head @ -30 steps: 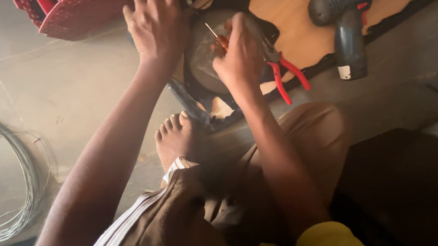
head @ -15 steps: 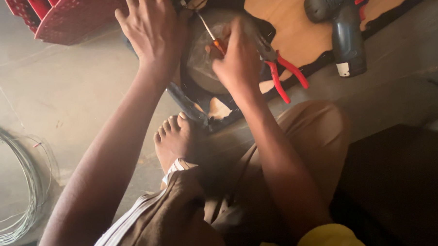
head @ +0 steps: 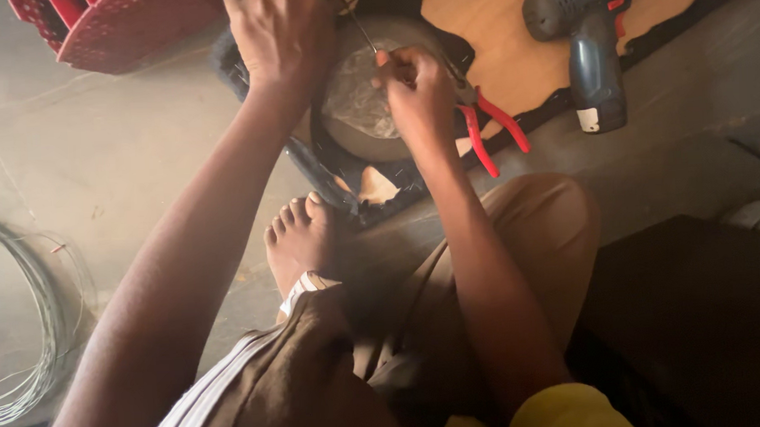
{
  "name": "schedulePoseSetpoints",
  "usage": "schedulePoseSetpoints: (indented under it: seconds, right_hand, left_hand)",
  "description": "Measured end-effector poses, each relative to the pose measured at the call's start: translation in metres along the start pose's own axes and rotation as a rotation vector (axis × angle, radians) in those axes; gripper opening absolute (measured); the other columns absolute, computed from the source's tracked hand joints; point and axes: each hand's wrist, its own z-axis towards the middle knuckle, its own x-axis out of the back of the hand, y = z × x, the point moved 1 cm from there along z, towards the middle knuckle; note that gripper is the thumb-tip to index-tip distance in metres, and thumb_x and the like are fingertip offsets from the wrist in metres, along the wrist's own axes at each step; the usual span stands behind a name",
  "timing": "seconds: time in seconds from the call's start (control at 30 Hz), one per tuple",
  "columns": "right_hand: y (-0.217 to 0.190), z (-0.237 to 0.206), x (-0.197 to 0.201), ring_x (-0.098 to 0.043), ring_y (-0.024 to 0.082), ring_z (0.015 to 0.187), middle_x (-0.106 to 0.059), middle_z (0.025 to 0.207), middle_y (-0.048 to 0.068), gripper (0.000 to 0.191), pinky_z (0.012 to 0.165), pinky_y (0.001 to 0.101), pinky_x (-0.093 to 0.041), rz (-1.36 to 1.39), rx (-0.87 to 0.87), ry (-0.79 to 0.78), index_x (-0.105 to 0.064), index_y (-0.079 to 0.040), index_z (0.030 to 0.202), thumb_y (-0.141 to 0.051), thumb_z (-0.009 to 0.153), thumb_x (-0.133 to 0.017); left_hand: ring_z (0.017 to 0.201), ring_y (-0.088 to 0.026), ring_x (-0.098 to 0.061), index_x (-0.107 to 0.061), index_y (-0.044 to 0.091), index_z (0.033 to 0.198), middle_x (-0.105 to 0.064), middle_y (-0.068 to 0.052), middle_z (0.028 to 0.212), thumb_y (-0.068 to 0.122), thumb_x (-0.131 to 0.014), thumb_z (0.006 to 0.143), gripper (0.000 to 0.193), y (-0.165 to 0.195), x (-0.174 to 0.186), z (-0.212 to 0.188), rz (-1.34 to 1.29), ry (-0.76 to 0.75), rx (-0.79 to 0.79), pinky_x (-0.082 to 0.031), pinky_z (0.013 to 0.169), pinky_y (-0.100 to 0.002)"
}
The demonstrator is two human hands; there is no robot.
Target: The person sits on the floor and works on a black electronic device, inserting a wire into a port and securing it with a screwdriver. They use pliers to cut the wire and a screwdriver to tighten screws on the device.
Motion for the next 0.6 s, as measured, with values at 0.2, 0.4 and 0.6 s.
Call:
schedulePoseSetpoints:
  seconds: [0.2, 0.4, 0.6]
  right_hand:
    - [0.006, 0.005, 0.002, -0.059, 0.007, 0.053, -0.072, 0.072, 0.003, 0.030, 0.045, 0.0244, -0.045, 0.188, -0.050, -0.107, -0.071, -0.003, 0.087, -0.026, 0.104, -0.062]
    - [0.003, 0.006, 0.009, -0.049, 0.004, 0.044, -0.067, 0.066, 0.000, 0.035, 0.039, 0.0229, -0.032, 0.221, -0.198, -0.179, -0.072, -0.007, 0.091, -0.034, 0.105, -0.055]
    - [0.000, 0.006, 0.010, -0.049, 0.004, 0.045, -0.067, 0.066, 0.000, 0.037, 0.038, 0.0232, -0.032, 0.219, -0.192, -0.191, -0.074, -0.007, 0.093, -0.036, 0.105, -0.055]
  left_hand:
    - [0.078, -0.031, -0.067, -0.073, 0.014, 0.090, -0.069, -0.010, 0.081, 0.021, -0.071, 0.085, 0.009, 0.000, -0.002, -0.002, 0.001, 0.055, -0.029, -0.047, 0.073, -0.049]
    - [0.071, -0.030, -0.067, -0.073, 0.014, 0.089, -0.068, -0.009, 0.078, 0.020, -0.071, 0.085, 0.008, 0.001, 0.002, -0.002, 0.008, 0.053, -0.038, -0.047, 0.074, -0.049]
    - [0.069, -0.029, -0.066, -0.073, 0.012, 0.091, -0.067, -0.010, 0.078, 0.019, -0.072, 0.089, 0.007, 0.001, 0.008, -0.001, -0.041, 0.027, -0.022, -0.047, 0.076, -0.047]
